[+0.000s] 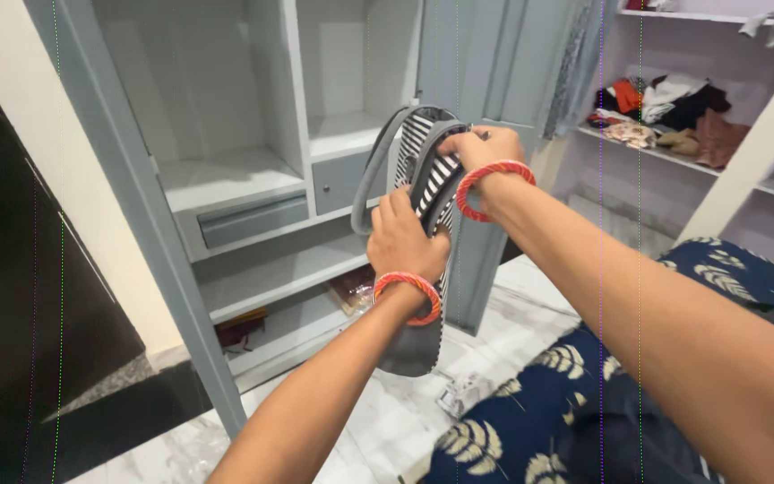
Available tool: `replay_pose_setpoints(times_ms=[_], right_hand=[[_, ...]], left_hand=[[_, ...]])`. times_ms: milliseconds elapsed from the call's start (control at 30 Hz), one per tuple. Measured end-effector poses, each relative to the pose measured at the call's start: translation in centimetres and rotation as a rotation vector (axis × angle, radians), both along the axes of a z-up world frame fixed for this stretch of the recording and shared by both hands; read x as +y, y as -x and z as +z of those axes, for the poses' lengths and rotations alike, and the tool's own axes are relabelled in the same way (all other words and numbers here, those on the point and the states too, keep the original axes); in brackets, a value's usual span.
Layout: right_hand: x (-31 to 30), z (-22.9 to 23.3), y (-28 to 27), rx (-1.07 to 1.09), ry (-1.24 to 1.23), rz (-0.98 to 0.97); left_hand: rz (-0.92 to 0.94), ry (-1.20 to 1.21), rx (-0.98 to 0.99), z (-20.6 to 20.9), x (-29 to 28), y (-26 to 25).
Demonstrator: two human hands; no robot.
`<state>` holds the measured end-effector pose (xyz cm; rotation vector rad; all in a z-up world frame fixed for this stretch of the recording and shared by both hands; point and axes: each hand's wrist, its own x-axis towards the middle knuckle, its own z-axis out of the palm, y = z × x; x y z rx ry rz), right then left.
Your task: The person removes folded clothes and packaged items from a wardrobe shelf, places them on a bed, and then returns some items to the wardrobe. The person handles garments, a striped bag, a blue bag, and a vacuum-sealed pink bundle, arranging them on shelves and the bed.
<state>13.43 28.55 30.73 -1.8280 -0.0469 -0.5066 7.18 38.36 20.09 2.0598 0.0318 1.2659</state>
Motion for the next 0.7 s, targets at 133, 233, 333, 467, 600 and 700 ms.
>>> replay_pose_setpoints(times_ms=[133, 233, 333, 467, 600, 700], right_hand=[[2.8, 1.4, -3.9, -0.006, 0.006, 0.033], [5.0, 1.8, -7.5, 0.026, -0.032, 0.060], [6.3, 2.0, -12.0, 0.019, -0.036, 0.090], [8.1, 2.9, -17.6, -0.056, -0.098, 0.173], [9.6, 2.8, -20.9, -0.129, -0.102, 0.230], [11.1, 3.1, -23.5, -0.157, -0.037, 0.169]], left_hand=[[0.034, 0.045, 0.048, 0.8, 1.9, -3.9], [0.073, 0.064, 0.057, 0.5, 3.5, -6.9], [0.068, 0.036, 0.068, 1.5, 5.3, -11.4], [0.101, 0.012, 0.060, 2.9, 7.4, -16.9], [0.146, -0.042, -0.059, 3.1, 9.3, -20.4], [0.122, -0.013, 0.044, 3.3, 10.6, -23.6]])
